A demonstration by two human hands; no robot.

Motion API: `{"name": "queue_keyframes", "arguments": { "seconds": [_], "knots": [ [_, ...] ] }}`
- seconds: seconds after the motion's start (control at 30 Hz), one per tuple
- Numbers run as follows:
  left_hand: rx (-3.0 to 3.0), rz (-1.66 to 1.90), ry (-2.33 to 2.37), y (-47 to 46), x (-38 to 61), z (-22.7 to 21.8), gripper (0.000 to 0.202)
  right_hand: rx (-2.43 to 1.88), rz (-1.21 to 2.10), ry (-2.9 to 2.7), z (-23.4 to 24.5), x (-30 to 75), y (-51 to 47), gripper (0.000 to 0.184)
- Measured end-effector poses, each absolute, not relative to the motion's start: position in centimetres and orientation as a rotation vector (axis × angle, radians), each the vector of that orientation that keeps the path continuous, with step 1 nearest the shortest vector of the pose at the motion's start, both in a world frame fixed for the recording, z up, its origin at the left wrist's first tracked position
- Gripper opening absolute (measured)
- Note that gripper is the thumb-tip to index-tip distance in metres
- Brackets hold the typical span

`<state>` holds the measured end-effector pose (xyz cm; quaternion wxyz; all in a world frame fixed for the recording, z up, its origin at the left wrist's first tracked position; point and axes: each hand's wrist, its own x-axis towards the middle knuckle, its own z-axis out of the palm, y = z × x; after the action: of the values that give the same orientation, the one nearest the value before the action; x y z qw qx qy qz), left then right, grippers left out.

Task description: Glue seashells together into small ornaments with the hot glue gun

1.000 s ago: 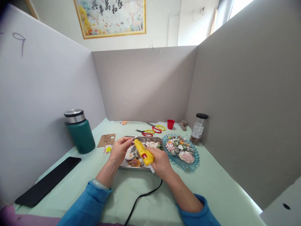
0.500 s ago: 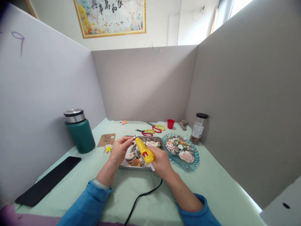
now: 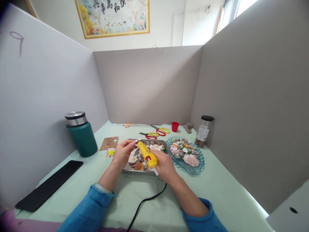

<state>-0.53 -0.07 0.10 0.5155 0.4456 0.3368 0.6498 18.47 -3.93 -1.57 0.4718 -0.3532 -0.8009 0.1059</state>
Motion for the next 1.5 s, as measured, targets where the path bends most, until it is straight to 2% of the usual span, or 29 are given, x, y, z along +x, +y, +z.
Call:
{"name": "queue_keyframes", "arguments": {
  "seconds": [0.3,0.73,1.5],
  "knots": [
    [1.082,1.585,0.802,-0.06,-0.58,0.04,0.023,-0.939,0.247,-1.893,-1.58,18.39,-3.96,0.022],
    [1.062,1.561,0.775,-0.08,-0.46,-0.11,0.023,-0.829,0.306,-1.975,-1.80,18.53,-3.83,0.029],
    [1.123,1.571,0.817,0.29,-0.66,-0.54,0.020,-0.846,0.314,-1.987,-1.64,18.45,-4.00,0.024]
  ]
}}
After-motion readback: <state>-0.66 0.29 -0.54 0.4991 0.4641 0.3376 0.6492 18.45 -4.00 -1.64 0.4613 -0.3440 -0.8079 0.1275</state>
